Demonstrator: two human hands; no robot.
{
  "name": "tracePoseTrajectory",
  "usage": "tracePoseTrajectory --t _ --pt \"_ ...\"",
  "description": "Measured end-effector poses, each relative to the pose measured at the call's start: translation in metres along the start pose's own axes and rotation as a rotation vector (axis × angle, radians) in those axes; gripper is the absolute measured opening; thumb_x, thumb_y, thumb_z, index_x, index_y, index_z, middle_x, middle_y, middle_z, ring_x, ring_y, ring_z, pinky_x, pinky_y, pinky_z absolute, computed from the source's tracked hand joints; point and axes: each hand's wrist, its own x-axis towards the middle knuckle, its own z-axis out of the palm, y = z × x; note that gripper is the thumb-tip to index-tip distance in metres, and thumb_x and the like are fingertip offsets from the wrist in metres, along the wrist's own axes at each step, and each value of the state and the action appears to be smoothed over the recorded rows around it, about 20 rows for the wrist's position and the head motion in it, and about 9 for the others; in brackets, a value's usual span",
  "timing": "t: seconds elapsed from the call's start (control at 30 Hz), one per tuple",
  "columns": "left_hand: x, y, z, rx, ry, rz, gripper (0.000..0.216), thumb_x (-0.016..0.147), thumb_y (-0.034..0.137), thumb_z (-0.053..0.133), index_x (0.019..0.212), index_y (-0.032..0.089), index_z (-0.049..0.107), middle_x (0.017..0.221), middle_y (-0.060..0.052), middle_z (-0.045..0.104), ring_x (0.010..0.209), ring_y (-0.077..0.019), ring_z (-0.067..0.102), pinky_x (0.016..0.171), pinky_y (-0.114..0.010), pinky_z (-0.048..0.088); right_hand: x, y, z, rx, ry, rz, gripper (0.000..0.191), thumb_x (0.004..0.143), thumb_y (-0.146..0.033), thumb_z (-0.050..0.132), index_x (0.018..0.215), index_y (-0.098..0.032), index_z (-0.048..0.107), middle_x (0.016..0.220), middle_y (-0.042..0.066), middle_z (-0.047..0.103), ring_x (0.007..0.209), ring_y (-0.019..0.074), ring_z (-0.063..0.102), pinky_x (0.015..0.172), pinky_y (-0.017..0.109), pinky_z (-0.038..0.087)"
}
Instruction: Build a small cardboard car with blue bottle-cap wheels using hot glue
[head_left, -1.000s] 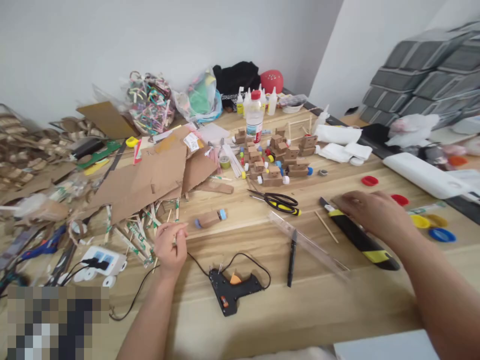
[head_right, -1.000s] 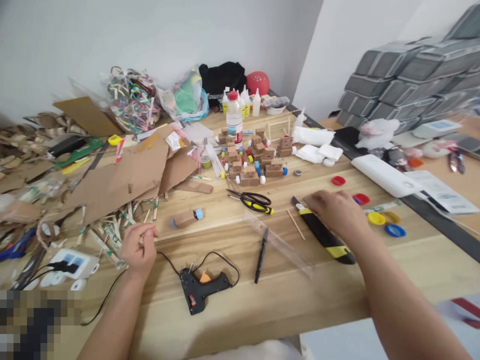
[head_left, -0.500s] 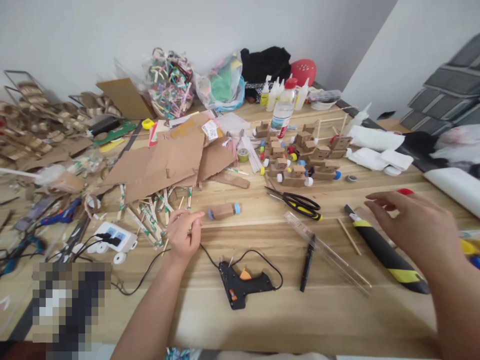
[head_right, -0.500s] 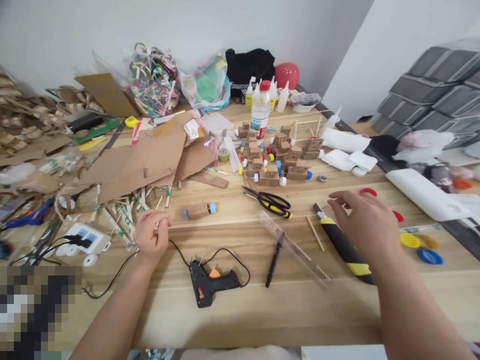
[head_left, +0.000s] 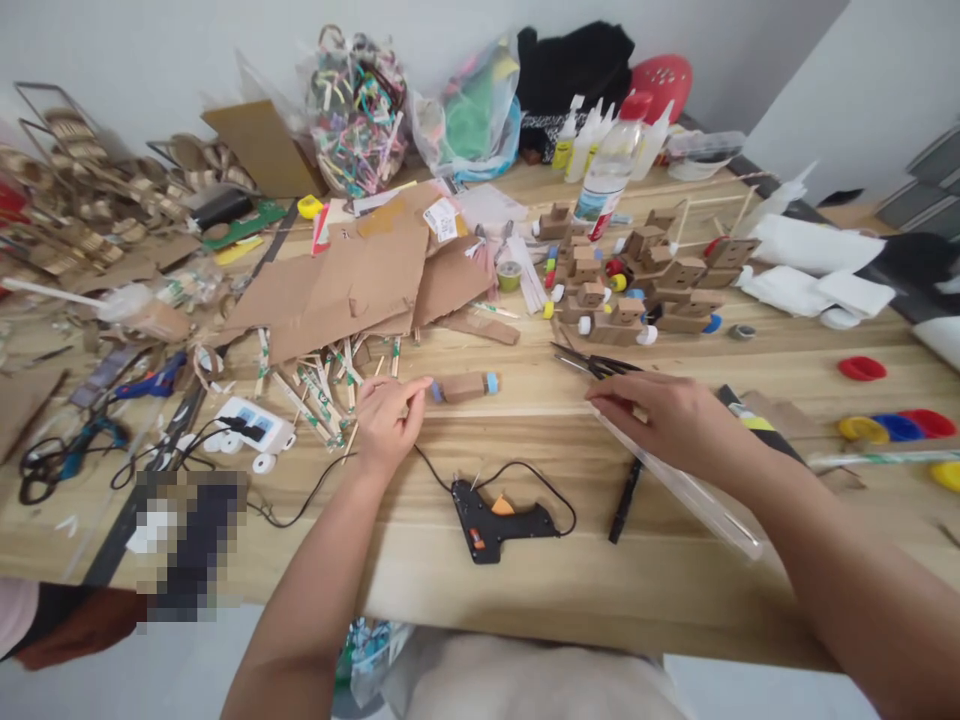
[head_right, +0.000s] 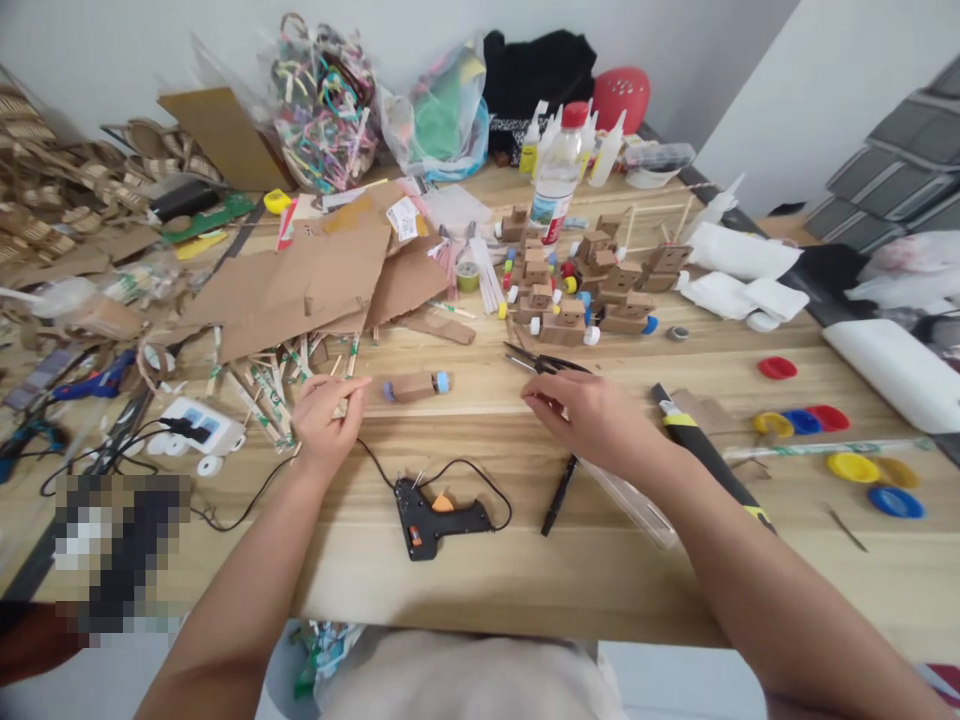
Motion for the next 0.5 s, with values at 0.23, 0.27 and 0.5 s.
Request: tracePoseTrajectory --t 0.23,0.27,0.5 --pt "-0.005 -0.006 0.002 0.023 -0.009 -0.097 0.028 0.103 0.029 0.056 0.091 0.025 0.081 0.071 -0.002 0.079 0.058 -0.0158 0.067 0.076 -0.036 0.051 0.019 -0.016 0.005 -0.056 -0.127 0.017 0.028 0.094 -0.031 0.046 0.086 -0.029 0.073 0.082 0.009 0.077 0.074 0.0258 0.071 0.07 0.036 0.054" --pt "-0.005 -0.006 0.002 0.033 -0.015 -0.106 0.029 0.103 0.03 0.055 0.091 0.025 0.081 0.071 -0.002 0.08 0.058 -0.0161 0.067 0.076 -0.036 0.051 0.022 -0.018 0.006 -0.064 -0.127 0.005 0.028 0.094 -0.031 0.046 0.086 -0.029 0.072 0.082 0.009 0.077 0.075 0.0255 0.071 0.07 0.035 0.053" --pt "-0.001 -0.007 0.003 0.014 0.029 -0.069 0.027 0.102 0.024 0.055 0.093 0.024 0.08 0.072 -0.001 0.081 0.058 -0.0155 0.068 0.074 -0.035 0.051 0.028 -0.023 0.014 -0.106 -0.109 -0.048 0.029 0.094 -0.027 0.044 0.078 -0.027 0.068 0.08 0.008 0.076 0.072 0.023 0.068 0.068 0.033 0.05"
